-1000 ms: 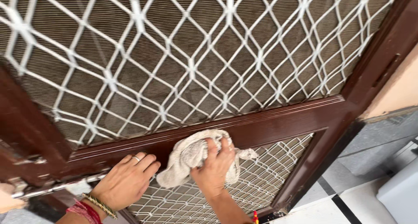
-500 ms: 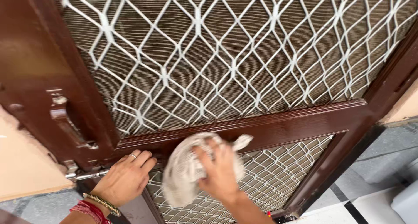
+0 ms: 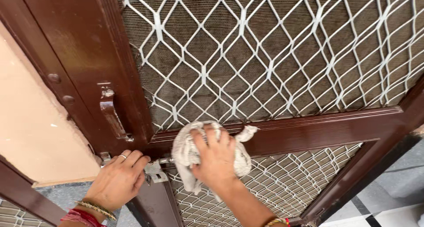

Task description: The person wipes the wooden frame of a security door with a cloth. They then spray a liquid from a bottle onto the frame and continue wiping the surface, including the latch and handle area.

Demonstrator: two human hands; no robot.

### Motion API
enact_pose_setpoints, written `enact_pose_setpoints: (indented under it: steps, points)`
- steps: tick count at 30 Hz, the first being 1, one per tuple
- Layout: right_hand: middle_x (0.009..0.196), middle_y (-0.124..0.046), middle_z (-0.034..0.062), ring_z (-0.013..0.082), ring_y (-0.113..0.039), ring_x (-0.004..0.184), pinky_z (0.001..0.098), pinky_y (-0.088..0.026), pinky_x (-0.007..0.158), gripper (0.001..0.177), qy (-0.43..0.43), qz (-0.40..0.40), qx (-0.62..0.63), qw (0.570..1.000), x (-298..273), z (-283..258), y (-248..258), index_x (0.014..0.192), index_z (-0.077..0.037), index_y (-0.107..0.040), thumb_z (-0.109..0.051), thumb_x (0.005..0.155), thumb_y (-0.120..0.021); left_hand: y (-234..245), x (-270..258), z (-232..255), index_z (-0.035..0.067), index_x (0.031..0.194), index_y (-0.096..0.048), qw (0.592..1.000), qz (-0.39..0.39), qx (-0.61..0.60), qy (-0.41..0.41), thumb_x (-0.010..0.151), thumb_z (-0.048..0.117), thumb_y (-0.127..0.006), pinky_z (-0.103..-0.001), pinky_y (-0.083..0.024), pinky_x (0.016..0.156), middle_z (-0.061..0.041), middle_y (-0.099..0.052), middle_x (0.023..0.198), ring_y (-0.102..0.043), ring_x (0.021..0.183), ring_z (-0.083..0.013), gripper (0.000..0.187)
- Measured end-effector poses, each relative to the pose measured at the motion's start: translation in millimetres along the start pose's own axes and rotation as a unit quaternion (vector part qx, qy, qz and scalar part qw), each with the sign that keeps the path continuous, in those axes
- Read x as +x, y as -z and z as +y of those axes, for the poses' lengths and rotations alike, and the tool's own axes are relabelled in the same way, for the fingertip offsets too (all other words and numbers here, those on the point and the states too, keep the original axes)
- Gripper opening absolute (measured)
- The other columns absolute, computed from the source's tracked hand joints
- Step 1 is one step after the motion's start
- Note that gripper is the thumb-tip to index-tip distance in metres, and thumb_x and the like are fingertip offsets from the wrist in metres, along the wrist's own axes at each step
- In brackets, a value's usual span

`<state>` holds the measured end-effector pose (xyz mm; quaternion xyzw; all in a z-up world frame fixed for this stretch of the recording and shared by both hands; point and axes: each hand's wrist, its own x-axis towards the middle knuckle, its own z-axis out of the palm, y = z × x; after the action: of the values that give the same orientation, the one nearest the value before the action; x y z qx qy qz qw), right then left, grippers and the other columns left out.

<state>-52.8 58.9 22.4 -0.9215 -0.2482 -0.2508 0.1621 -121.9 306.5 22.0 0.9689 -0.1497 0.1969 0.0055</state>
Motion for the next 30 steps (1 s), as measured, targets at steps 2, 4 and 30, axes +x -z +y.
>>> enact_pose_setpoints:
  steps: [2,4,30]
  points:
    - [0.144,-0.043,0.0163,0.0461,-0.039,0.128,0.0650,-0.033,0.098,0.099,0.001,-0.020,-0.011,1.000,6.0,-14.5,-0.4,0.142,-0.019,-0.046,-0.033,0.055,-0.092,3.9,-4.6,-4.9,0.012,0.115,-0.064,1.000,-0.001,0.001,0.021,0.074,0.014,-0.068,-0.043,-0.052,0.084,-0.006,-0.060,0.104,-0.060,0.099,-0.0280,0.041]
    - [0.141,-0.044,0.0150,0.0435,-0.039,0.126,0.0636,-0.033,0.100,0.097,-0.012,-0.030,-0.037,0.999,9.0,-22.4,-0.2,0.141,-0.018,-0.045,-0.033,0.057,-0.090,6.2,-6.6,-9.3,0.012,0.115,-0.064,0.999,0.007,0.008,0.034,0.074,0.015,-0.068,-0.043,-0.053,0.083,-0.006,-0.061,0.104,-0.061,0.099,-0.0276,0.042]
    - [0.135,-0.051,0.0096,0.0351,-0.043,0.126,0.0553,-0.034,0.104,0.076,0.147,-0.163,0.032,0.975,45.4,-77.3,18.4,0.137,-0.015,-0.058,-0.019,0.065,-0.083,24.4,1.0,-25.2,0.009,0.116,-0.060,0.996,0.039,0.056,0.064,0.065,0.009,-0.068,-0.042,-0.049,0.090,-0.008,-0.057,0.106,-0.058,0.107,-0.0282,0.051]
